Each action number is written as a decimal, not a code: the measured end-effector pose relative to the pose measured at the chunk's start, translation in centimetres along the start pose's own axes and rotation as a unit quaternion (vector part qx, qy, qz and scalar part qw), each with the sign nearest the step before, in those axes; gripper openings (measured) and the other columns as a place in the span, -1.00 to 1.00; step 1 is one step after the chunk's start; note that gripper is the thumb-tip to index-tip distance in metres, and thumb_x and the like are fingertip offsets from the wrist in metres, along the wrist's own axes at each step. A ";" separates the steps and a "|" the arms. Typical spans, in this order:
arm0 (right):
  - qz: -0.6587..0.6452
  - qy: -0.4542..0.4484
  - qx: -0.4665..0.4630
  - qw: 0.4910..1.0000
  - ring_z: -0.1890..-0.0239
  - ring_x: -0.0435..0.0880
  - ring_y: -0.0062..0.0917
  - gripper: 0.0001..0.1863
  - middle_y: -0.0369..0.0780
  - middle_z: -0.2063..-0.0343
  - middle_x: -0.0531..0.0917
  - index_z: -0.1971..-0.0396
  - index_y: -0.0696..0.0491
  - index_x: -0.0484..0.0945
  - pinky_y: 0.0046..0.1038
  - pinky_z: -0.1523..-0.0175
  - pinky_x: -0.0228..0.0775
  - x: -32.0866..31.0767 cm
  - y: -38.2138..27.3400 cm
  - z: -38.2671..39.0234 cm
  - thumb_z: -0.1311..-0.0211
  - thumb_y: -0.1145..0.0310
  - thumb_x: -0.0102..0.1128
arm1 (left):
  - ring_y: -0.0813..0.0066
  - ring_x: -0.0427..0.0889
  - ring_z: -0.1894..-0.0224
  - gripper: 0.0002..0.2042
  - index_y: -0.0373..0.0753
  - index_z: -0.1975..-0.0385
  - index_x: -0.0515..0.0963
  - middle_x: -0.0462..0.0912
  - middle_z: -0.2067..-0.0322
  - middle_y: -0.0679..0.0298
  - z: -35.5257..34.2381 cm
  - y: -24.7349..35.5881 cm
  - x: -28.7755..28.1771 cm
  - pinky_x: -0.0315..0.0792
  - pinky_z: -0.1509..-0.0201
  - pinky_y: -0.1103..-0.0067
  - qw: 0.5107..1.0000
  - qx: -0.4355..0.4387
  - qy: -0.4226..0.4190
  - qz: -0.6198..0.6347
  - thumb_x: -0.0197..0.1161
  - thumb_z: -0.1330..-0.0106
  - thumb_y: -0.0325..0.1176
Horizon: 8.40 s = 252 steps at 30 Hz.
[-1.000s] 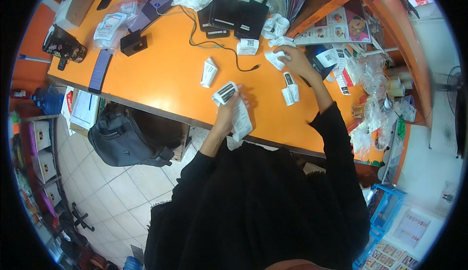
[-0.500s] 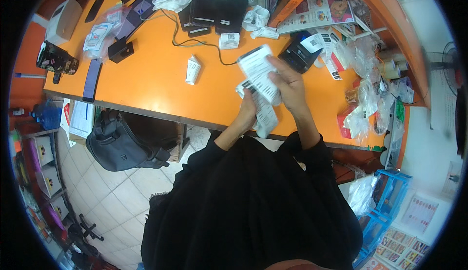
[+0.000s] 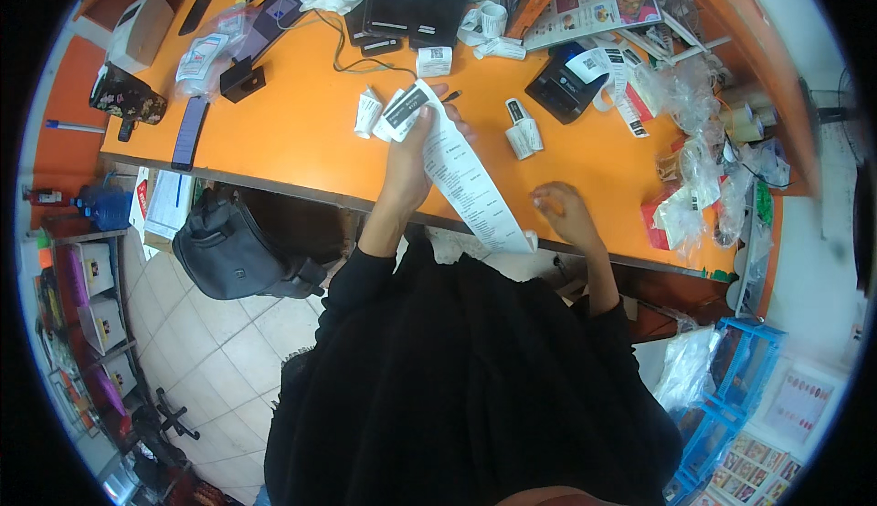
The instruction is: The person uses a tablet at a counter, moves to a food warmer to organize receipts, and then sorts and hands a long receipt to a customer at the counter.
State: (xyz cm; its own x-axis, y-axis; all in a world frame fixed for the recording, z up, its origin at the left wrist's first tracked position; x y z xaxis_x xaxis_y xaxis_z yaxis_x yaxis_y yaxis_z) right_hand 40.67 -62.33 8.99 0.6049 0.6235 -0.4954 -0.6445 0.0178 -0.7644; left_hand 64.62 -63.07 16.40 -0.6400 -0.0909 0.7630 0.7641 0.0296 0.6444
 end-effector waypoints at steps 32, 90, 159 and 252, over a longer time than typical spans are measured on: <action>0.285 0.267 -0.231 0.891 0.29 0.46 -0.34 -0.71 -0.14 0.35 0.47 0.33 0.09 0.42 -0.43 0.26 0.29 -5.2 -8.3 -22.9 0.15 0.41 0.16 | 0.50 0.46 0.44 -0.66 -0.28 0.03 0.20 0.43 0.27 0.18 -3.9 -5.8 -9.1 0.44 0.33 0.59 0.983 -0.158 0.089 0.036 -0.11 -0.21 -0.32; -0.091 -0.204 -0.084 0.971 0.11 0.40 -0.53 -0.52 -0.19 0.09 0.39 0.03 0.14 0.27 -0.57 0.04 0.20 4.1 -8.4 -2.9 0.06 0.70 -0.17 | 0.45 0.43 0.24 -0.62 -0.25 -0.01 0.17 0.40 0.29 0.21 -0.5 -2.3 -7.0 0.39 0.18 0.51 0.990 0.007 0.132 0.049 -0.11 -0.20 -0.26; -0.476 -0.037 -0.147 0.866 0.06 0.34 -0.57 -0.38 -0.14 0.00 0.26 -0.05 0.21 0.10 -0.60 -0.02 0.17 -5.1 -16.7 -3.8 0.10 0.57 0.07 | 0.57 0.44 0.29 -0.71 -0.34 0.15 0.29 0.43 0.28 0.26 -1.5 -9.9 0.7 0.35 0.27 0.63 0.994 -0.089 0.021 -0.062 0.01 -0.14 -0.38; -0.206 -0.052 -0.095 0.972 0.42 0.47 -0.73 -0.87 -0.32 0.49 0.51 0.42 0.15 0.39 -0.68 0.30 0.27 -3.3 -4.7 5.6 -0.05 0.42 0.04 | 0.49 0.45 0.27 -0.49 -0.27 0.06 0.24 0.41 0.26 0.21 -1.2 9.0 3.4 0.36 0.21 0.61 0.950 0.160 0.009 -0.269 0.12 0.12 -0.60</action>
State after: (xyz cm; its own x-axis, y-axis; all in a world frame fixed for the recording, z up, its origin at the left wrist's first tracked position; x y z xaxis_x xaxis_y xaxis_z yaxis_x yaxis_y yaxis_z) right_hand 39.08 -60.12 16.57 0.7359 0.6705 -0.0939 -0.2530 0.1436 -0.9567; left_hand 69.40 -64.29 24.72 -0.9270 -0.1959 0.3199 0.2611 0.2754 0.9252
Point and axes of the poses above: each hand's wrist, its own z-axis away from the middle knuckle, its own x-axis out of the palm, y = z × x, the point moved 6 cm from there along -z, towards the middle knuckle
